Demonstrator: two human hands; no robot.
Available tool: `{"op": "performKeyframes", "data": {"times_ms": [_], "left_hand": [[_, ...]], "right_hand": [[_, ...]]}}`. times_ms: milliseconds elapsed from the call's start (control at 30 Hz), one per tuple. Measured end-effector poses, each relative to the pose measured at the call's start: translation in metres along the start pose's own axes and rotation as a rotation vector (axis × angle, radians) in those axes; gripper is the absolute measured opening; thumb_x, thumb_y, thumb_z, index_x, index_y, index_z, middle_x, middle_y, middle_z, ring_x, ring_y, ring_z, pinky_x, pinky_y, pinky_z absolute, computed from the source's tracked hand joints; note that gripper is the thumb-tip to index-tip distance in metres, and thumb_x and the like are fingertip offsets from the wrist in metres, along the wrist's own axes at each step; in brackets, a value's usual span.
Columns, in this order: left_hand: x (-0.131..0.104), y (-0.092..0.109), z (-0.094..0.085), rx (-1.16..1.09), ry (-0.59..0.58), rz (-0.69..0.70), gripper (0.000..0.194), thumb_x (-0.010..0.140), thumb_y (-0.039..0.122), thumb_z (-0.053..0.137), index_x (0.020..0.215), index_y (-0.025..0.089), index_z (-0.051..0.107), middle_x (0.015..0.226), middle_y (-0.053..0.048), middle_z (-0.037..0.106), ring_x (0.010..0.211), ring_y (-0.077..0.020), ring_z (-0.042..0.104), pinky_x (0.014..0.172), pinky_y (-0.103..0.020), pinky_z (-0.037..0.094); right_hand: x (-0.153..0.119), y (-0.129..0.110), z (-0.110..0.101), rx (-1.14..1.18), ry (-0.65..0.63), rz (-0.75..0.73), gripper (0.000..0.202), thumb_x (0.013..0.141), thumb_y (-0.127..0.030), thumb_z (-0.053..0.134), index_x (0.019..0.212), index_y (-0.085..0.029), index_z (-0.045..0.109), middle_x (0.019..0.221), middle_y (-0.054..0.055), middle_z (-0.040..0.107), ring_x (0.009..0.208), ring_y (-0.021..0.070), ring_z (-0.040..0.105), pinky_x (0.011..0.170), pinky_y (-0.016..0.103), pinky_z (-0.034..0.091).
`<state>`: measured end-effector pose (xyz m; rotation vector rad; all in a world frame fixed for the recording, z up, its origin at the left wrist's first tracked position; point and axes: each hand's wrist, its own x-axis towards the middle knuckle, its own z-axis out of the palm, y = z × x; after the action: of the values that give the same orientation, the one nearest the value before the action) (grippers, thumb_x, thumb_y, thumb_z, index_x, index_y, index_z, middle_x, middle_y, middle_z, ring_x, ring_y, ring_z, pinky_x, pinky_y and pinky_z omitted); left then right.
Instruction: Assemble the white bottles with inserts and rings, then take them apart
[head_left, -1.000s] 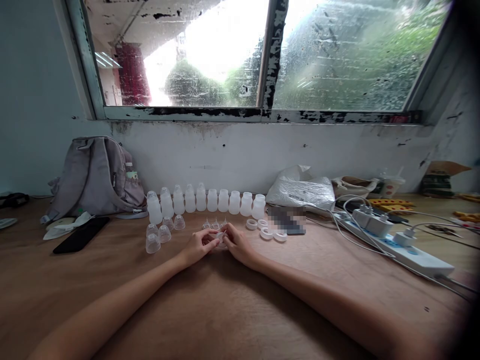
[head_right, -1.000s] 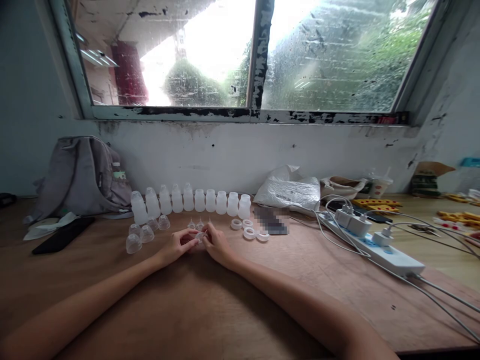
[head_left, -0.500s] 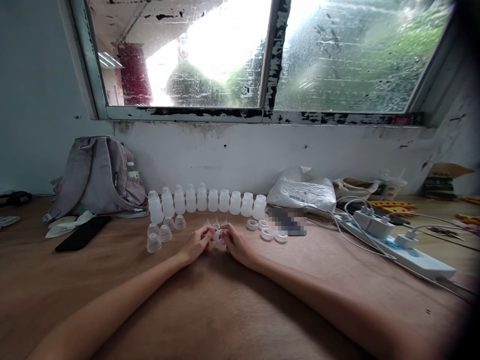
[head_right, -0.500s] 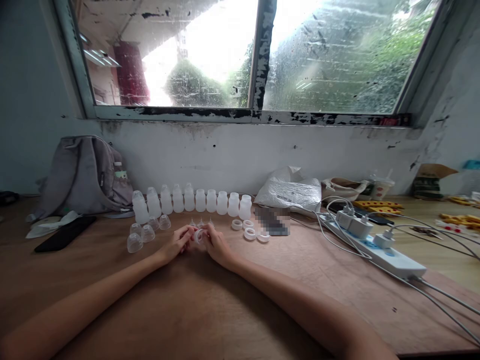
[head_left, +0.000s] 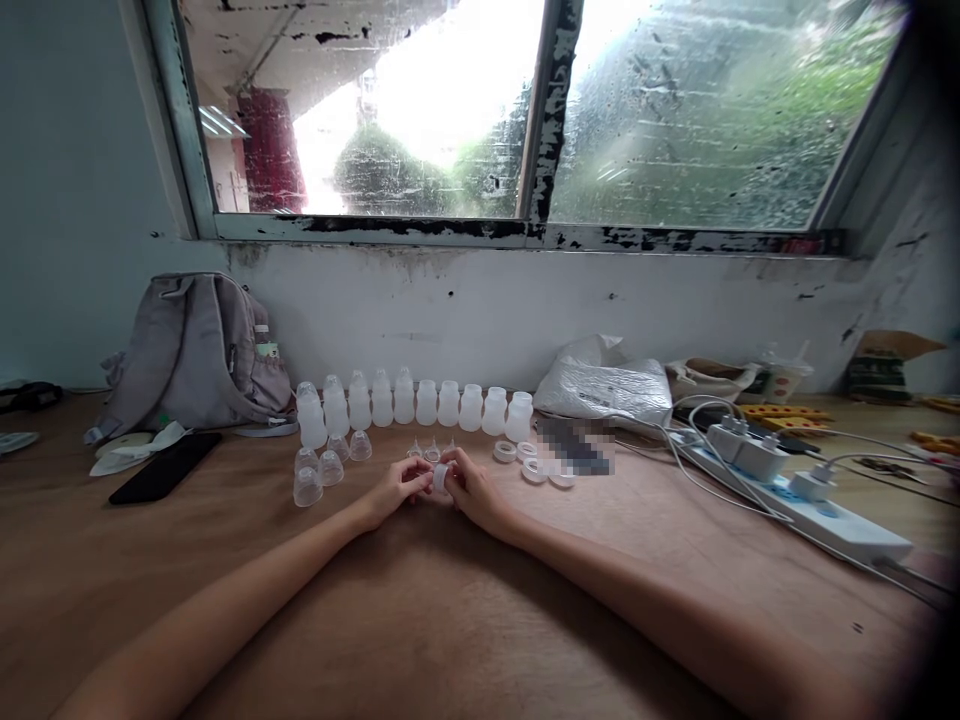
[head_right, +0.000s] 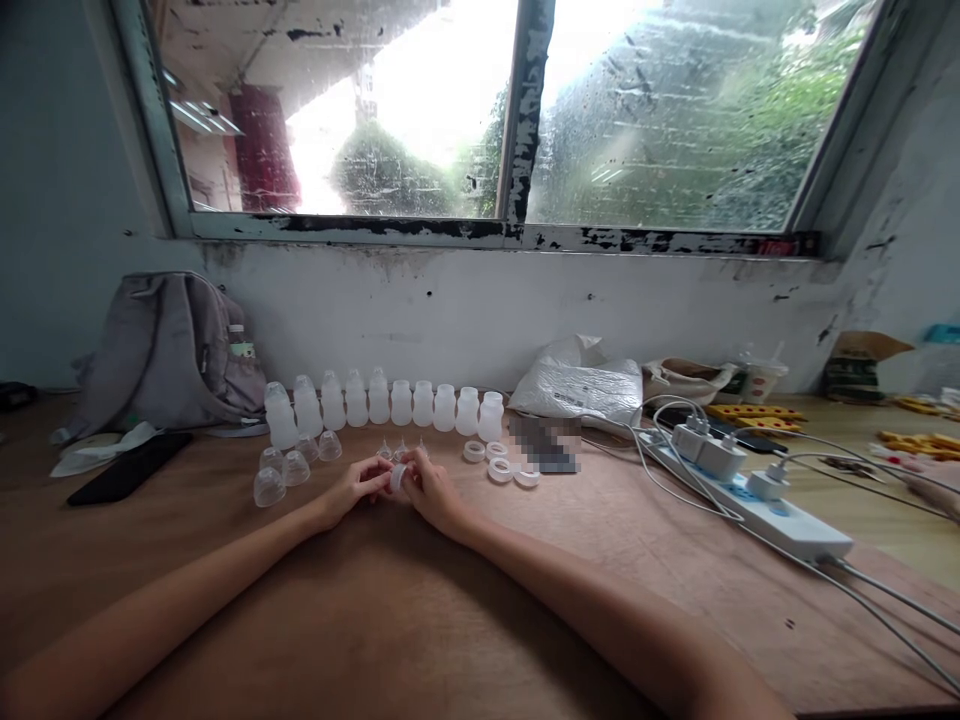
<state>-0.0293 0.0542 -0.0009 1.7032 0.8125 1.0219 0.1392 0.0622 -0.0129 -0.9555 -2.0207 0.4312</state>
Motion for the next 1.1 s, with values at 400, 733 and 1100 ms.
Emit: {"op": "performKeyframes", "data": {"times_ms": [400, 733, 1100], "left_hand": [[-0.001, 0.001, 0.001, 0.031, -0.008, -0.014, 0.028, 0.071, 0.040, 0.057, 0.081, 0.014, 0.056, 0.063, 0.000, 0.054, 0.057, -0.0104, 0.051, 0.052, -0.021, 0.036], [0.001, 0.000, -0.001, -0.108, 0.062, -0.045, 0.031, 0.068, 0.039, 0.060, 0.085, 0.013, 0.055, 0.063, 0.001, 0.053, 0.053, -0.0090, 0.049, 0.047, -0.020, 0.036], [0.008, -0.013, -0.007, -0.383, 0.221, -0.131, 0.029, 0.071, 0.044, 0.050, 0.072, 0.015, 0.047, 0.068, 0.001, 0.052, 0.046, -0.0065, 0.048, 0.041, -0.018, 0.035]], "right_hand": [[0.000, 0.001, -0.001, -0.045, -0.009, -0.028, 0.015, 0.066, -0.012, 0.046, 0.079, -0.019, 0.046, 0.066, -0.002, 0.052, 0.052, 0.0091, 0.042, 0.049, 0.019, 0.033], [0.006, 0.000, -0.009, -0.005, 0.081, -0.086, 0.026, 0.068, -0.008, 0.039, 0.090, -0.018, 0.047, 0.082, 0.001, 0.053, 0.056, 0.0087, 0.045, 0.055, 0.020, 0.036], [0.143, 0.040, -0.004, -0.355, 0.097, 0.170, 0.049, 0.071, -0.010, 0.040, 0.119, -0.016, 0.037, 0.069, 0.004, 0.055, 0.061, 0.0168, 0.051, 0.056, 0.025, 0.037]]}}
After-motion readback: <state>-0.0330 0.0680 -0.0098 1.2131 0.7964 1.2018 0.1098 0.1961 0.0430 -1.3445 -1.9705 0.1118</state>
